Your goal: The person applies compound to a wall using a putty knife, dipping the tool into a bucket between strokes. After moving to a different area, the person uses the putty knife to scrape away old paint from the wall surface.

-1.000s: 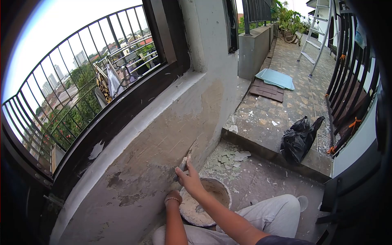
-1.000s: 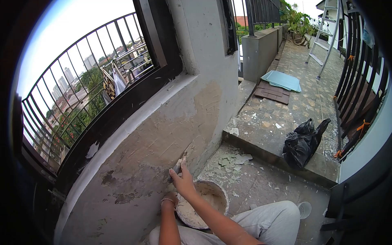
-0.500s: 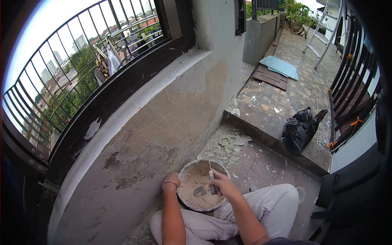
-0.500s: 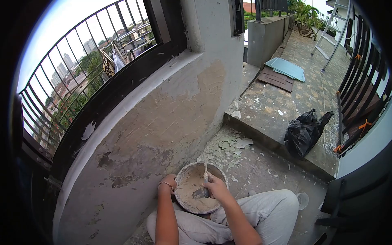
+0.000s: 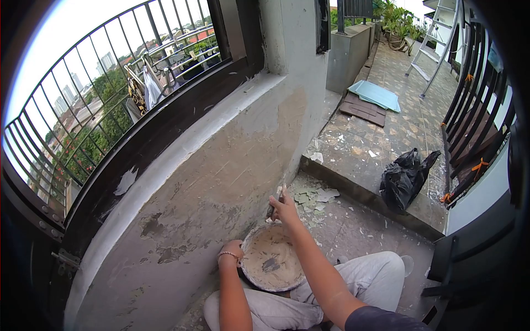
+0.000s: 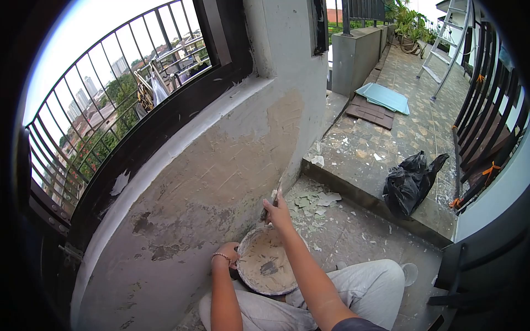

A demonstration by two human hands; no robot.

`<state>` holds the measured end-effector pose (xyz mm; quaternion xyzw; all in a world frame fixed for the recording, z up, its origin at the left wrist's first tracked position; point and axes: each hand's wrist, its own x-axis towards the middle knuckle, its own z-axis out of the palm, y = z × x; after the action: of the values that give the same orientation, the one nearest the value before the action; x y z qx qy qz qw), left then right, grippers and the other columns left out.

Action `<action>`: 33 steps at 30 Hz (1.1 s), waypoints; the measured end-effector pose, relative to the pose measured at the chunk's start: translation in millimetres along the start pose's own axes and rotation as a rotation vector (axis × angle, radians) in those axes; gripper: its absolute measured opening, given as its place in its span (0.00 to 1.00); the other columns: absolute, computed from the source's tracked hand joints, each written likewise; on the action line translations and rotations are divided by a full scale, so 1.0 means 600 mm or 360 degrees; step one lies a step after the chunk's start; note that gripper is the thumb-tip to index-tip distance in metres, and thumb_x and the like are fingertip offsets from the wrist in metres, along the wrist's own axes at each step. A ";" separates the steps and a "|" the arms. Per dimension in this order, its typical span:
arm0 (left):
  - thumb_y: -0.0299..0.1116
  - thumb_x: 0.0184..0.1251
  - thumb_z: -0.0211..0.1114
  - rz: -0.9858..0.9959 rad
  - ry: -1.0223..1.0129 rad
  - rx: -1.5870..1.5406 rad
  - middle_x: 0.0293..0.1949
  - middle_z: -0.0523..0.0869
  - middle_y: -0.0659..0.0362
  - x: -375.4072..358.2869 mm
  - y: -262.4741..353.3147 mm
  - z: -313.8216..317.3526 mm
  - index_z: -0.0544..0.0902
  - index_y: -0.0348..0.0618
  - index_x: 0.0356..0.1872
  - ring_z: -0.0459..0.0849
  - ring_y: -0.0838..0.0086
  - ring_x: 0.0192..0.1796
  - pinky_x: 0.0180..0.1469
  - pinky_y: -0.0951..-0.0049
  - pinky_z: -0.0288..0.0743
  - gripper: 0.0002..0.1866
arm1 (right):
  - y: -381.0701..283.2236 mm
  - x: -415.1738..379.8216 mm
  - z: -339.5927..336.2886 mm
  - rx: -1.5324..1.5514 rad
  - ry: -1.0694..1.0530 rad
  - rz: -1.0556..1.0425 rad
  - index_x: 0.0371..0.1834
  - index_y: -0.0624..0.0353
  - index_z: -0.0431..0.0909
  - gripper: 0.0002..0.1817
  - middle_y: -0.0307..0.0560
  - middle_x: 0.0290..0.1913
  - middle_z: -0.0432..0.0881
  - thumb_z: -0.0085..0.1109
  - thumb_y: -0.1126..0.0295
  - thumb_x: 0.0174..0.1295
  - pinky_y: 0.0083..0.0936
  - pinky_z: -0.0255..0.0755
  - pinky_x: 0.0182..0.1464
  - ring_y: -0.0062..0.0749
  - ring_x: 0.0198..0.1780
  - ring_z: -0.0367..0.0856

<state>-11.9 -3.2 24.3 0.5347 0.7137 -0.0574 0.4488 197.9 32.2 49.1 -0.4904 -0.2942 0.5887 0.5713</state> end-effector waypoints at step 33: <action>0.26 0.62 0.58 0.0122 0.0176 0.0475 0.61 0.78 0.51 0.103 -0.045 0.039 0.74 0.47 0.63 0.80 0.59 0.58 0.55 0.63 0.76 0.25 | 0.021 -0.084 0.118 0.0003 -0.0165 -0.0109 0.77 0.64 0.45 0.45 0.41 0.29 0.74 0.63 0.66 0.63 0.20 0.63 0.19 0.18 0.18 0.68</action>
<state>-21.9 16.3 -43.4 0.6246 0.7000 -0.1163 0.3263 121.6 -3.3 74.4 -0.4485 -0.3394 0.5936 0.5757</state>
